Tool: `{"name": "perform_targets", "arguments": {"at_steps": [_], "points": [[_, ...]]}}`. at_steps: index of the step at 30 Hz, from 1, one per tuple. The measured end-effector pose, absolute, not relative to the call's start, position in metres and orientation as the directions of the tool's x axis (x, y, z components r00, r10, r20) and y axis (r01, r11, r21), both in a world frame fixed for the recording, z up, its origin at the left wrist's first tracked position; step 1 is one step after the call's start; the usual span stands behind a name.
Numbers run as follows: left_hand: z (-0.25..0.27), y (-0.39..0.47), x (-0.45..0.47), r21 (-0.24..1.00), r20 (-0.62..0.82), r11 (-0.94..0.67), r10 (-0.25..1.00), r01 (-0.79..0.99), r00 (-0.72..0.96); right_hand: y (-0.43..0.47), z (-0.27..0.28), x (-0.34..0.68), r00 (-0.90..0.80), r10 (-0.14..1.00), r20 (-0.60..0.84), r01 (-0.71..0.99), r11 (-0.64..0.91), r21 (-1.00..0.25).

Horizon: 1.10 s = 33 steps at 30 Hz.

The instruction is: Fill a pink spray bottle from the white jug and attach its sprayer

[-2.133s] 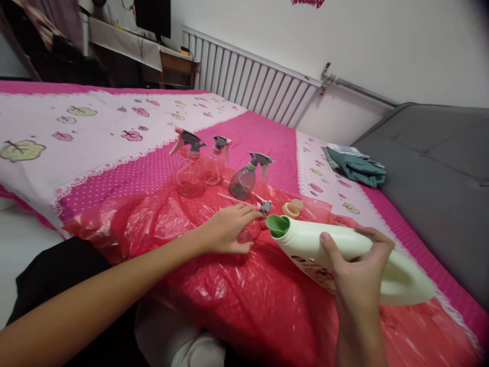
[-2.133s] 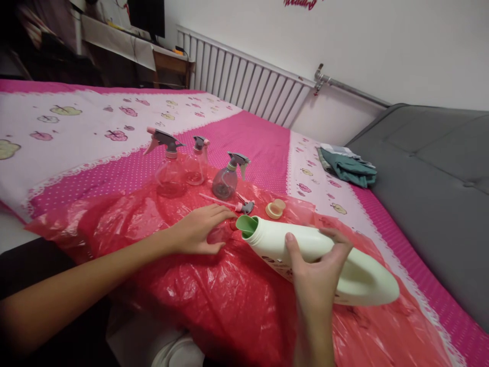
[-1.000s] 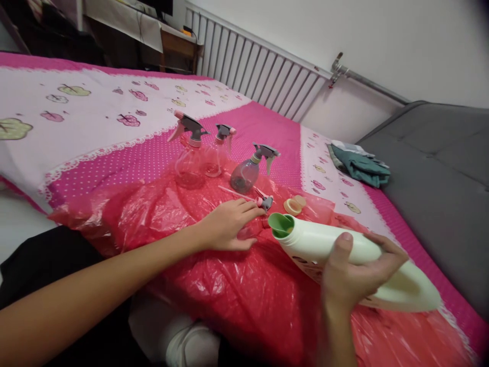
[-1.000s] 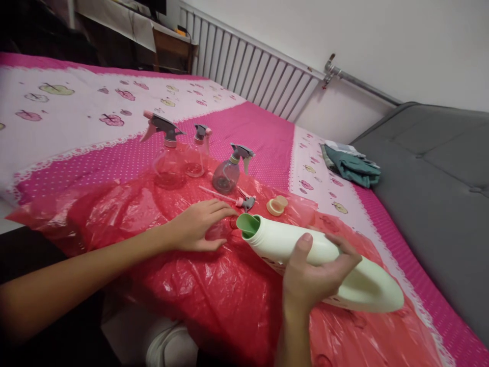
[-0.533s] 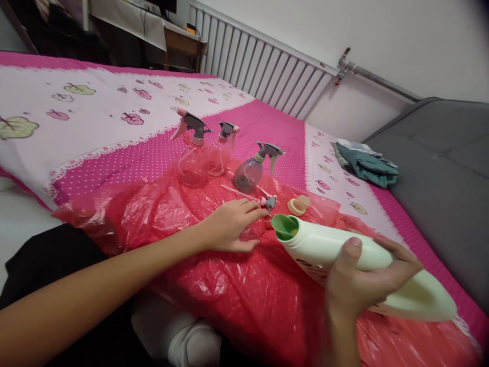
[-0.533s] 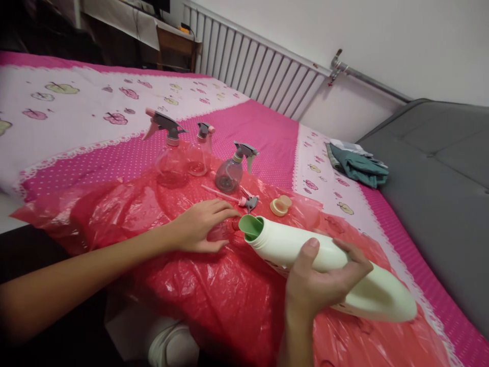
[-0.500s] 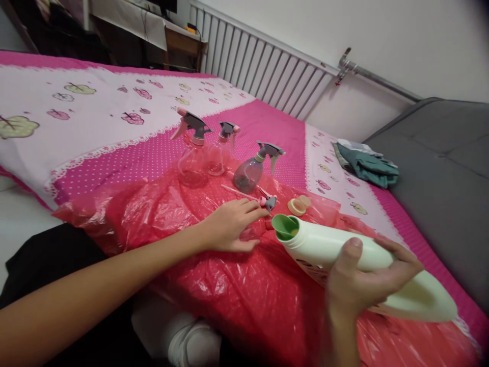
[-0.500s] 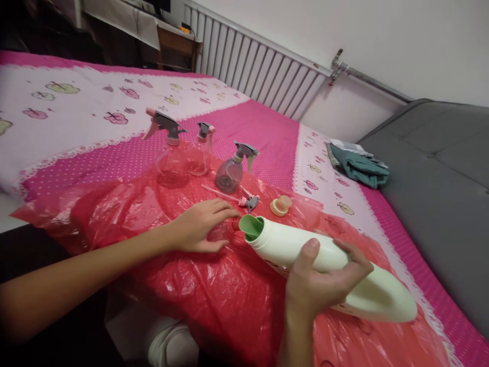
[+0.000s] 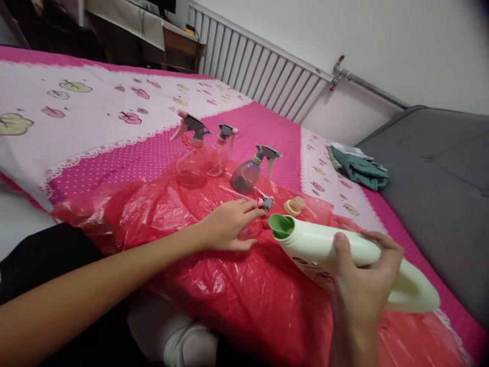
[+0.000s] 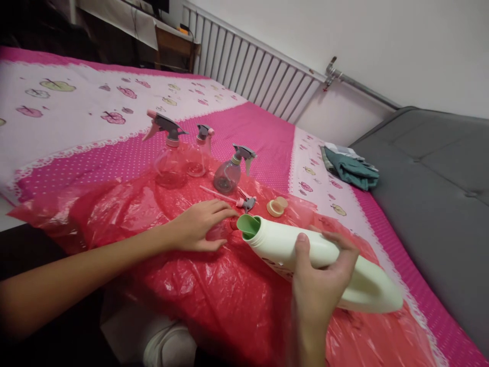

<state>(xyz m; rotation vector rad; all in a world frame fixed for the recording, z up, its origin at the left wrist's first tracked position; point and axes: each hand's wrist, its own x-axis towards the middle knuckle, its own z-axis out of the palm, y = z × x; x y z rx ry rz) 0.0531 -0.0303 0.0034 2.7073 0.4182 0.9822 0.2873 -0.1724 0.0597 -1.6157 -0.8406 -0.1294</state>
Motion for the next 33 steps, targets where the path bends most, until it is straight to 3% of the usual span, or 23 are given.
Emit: {"name": "perform_targets", "arguments": {"at_steps": [33], "points": [[0.001, -0.029, 0.055, 0.281, 0.600, -0.944, 0.312, 0.171, 0.736, -0.176, 0.079, 0.286, 0.670, 0.443, 0.596, 0.678, -0.037, -0.734]]}}
